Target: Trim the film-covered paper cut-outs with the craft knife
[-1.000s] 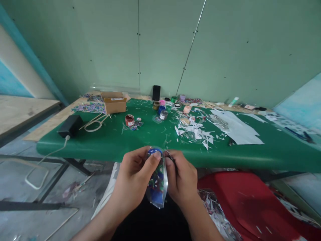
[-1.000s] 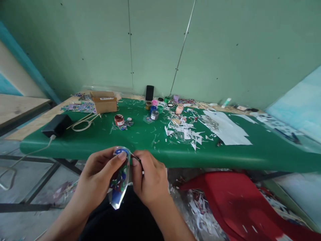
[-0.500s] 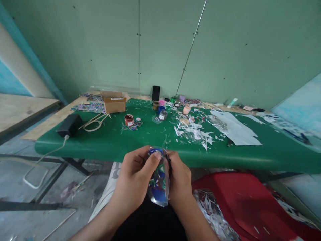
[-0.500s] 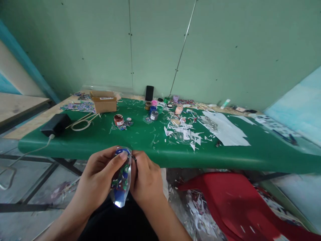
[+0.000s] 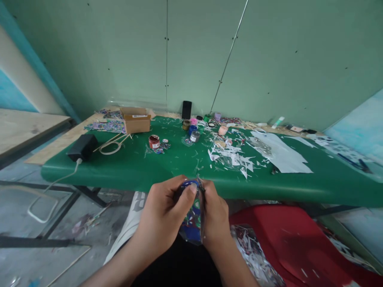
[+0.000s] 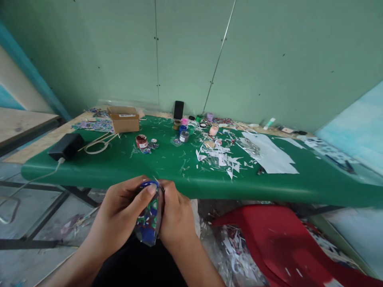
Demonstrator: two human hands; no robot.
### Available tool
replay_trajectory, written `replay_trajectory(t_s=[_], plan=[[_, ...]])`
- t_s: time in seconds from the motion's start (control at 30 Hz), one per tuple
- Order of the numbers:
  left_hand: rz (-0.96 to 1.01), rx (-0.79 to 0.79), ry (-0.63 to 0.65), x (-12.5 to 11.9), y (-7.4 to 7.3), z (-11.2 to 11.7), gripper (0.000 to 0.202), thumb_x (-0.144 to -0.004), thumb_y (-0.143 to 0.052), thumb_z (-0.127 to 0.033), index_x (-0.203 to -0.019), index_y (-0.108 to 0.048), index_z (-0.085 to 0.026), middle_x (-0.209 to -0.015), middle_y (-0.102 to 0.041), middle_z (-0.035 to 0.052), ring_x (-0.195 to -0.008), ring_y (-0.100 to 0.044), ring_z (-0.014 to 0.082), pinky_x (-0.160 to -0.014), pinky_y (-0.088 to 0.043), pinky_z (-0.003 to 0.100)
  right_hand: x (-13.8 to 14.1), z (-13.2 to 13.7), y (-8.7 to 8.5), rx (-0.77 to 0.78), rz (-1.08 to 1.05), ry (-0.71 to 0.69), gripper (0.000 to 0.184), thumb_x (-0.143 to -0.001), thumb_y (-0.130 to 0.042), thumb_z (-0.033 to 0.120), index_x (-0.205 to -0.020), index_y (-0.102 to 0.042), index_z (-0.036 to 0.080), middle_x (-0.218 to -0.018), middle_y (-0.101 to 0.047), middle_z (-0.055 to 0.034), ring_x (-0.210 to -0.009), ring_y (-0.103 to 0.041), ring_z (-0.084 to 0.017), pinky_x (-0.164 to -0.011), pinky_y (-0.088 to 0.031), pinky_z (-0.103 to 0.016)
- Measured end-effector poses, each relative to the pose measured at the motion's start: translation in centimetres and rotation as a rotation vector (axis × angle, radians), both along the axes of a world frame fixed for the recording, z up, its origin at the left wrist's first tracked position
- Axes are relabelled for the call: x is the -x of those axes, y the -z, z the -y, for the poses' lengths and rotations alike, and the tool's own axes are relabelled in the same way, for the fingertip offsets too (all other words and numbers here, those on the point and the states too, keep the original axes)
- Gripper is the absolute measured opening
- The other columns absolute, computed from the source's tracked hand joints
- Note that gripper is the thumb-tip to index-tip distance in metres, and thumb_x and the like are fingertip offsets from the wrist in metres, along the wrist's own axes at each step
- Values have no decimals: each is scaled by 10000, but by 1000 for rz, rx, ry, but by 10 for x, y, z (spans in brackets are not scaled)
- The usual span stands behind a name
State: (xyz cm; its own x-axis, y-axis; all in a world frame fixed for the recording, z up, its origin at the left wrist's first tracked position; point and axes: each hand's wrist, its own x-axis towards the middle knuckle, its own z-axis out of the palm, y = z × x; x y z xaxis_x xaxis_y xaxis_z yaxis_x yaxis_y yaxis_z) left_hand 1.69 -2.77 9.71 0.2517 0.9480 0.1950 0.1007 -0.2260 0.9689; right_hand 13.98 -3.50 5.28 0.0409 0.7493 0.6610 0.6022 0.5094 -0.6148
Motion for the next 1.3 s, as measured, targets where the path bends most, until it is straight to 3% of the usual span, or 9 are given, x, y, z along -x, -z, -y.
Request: replay_trajectory(t_s=[0.3,0.47,0.6,0.83,1.07,1.3], plan=[[-16,-41,-13,0,-1,3,344,-919,-491,-341,-619,-416,-189,-589,-325,-58,-543,-277,89,-456,-233,220,0,3,-1,-26,47,33,231,-949,-397,241,-1049,-605,235,-786,-735,-13,-640,-708,-164,-596,-542,-236],[92,57,20,2,-1,1,349,-898,-521,-353,-607,-433,-181,-580,-330,-57,-539,-278,84,-466,-240,214,0,5,-4,-69,59,-20,258,-940,-409,209,-1126,-588,220,-919,-756,-45,-774,-732,-173,-676,-563,-245],[113,115,39,4,-2,1,346,-889,-532,-368,-610,-454,-178,-570,-323,-59,-534,-271,85,-467,-238,216,1,6,-4,-40,46,-27,222,-931,-418,202,-1076,-586,208,-853,-759,-30,-717,-728,-167,-638,-553,-237],[66,55,76,5,-4,0,308,-892,-518,-333,-627,-501,-175,-579,-370,-52,-531,-288,87,-461,-266,209,-2,5,-3,-23,49,-55,226,-887,-455,181,-1060,-598,211,-858,-760,-26,-676,-717,-158,-609,-542,-229],[-57,44,123,12,-9,-1,342,-912,-498,-341,-611,-455,-184,-576,-350,-53,-520,-288,88,-453,-271,208,-9,3,-17,-83,129,-131,201,-946,-398,152,-994,-585,207,-800,-751,-36,-635,-709,-140,-568,-525,-214],[-119,48,173,16,-12,-1,320,-908,-494,-356,-650,-529,-170,-620,-404,-37,-574,-346,102,-504,-309,220,-16,5,-18,-66,185,-163,205,-973,-391,175,-997,-590,216,-768,-735,-13,-621,-696,-148,-546,-503,-236]])
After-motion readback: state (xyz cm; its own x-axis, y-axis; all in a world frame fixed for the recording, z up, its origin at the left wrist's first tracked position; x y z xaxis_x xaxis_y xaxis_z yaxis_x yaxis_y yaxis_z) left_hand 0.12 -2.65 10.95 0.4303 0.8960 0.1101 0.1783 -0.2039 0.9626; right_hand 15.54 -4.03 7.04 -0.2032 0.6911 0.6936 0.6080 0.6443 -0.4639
